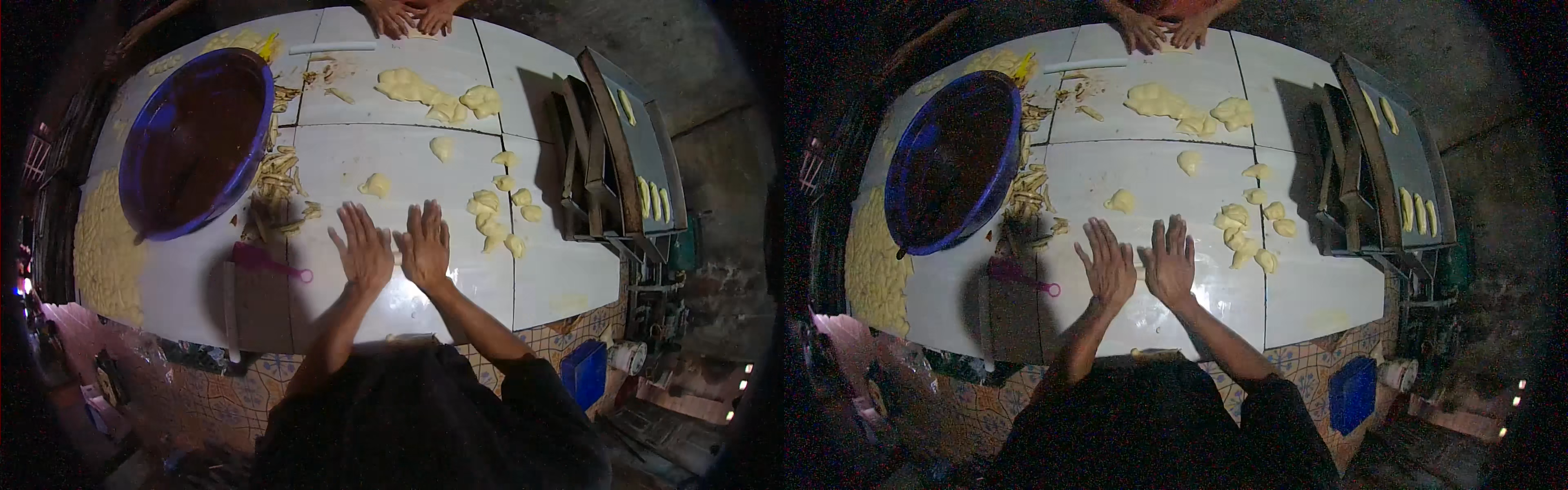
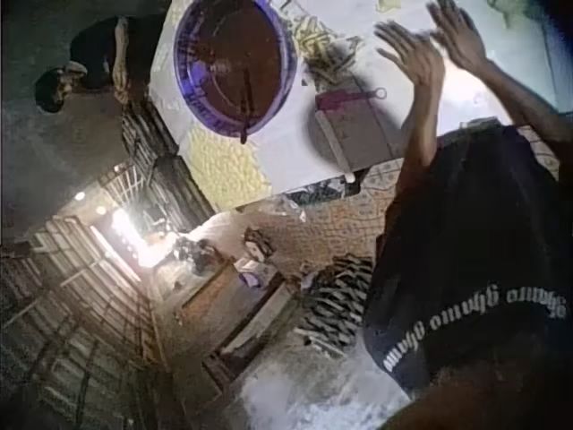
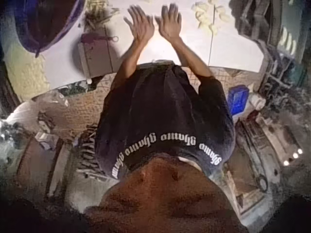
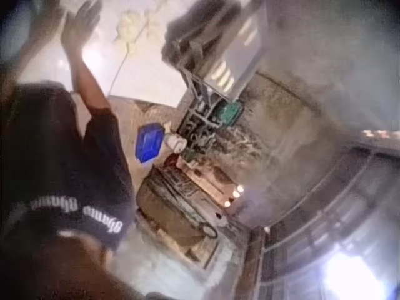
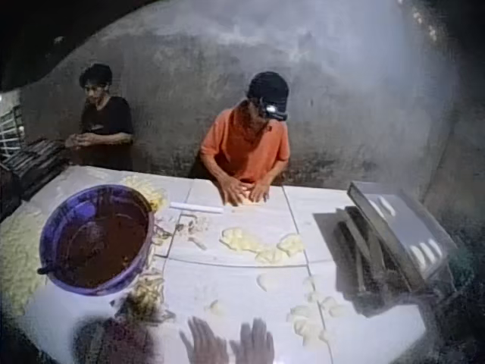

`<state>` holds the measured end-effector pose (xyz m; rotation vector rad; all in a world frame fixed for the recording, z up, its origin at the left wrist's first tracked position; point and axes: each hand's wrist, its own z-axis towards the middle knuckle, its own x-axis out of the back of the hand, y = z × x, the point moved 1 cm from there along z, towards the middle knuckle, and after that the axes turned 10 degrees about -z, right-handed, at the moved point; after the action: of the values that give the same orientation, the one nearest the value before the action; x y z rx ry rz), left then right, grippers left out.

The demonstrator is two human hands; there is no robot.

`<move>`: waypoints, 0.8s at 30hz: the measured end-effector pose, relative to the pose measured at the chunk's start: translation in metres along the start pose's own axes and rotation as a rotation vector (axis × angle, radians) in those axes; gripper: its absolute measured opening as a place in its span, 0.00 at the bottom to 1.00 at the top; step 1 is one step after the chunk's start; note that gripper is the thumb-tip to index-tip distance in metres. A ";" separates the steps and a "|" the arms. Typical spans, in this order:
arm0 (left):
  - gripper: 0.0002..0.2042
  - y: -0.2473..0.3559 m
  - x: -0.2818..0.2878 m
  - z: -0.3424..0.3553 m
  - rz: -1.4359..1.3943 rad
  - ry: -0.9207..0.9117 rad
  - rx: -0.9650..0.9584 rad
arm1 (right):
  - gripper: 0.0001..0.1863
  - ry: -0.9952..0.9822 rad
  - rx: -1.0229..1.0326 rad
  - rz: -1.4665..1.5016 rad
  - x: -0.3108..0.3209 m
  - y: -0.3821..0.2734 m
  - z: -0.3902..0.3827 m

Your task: The person flattens dough pieces using a rolling pin and by hand, spreads filling onto the dough with a spatula, adds banana slices, and rolls the dough into pastries.

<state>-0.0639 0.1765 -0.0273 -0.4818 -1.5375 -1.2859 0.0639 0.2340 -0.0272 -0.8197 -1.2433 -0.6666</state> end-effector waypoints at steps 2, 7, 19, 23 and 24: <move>0.34 -0.009 -0.003 0.036 -0.114 0.142 0.090 | 0.32 0.093 -0.037 0.165 0.005 0.004 0.037; 0.35 -0.017 0.016 0.027 -0.537 0.127 -0.107 | 0.24 0.275 -0.072 0.802 -0.006 0.058 0.025; 0.18 0.003 0.068 -0.095 -0.712 -0.563 -0.176 | 0.19 -0.617 0.213 0.740 0.079 0.040 -0.094; 0.22 -0.002 0.071 -0.141 -0.550 -0.636 -0.316 | 0.29 -0.650 0.311 0.716 0.069 0.053 -0.154; 0.22 0.003 0.074 -0.144 -0.508 -0.498 -0.355 | 0.30 -0.519 0.215 0.638 0.078 0.051 -0.156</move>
<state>-0.0268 0.0276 0.0237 -0.7037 -1.9268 -1.9581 0.2060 0.1328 0.0219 -1.1720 -1.3726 0.2096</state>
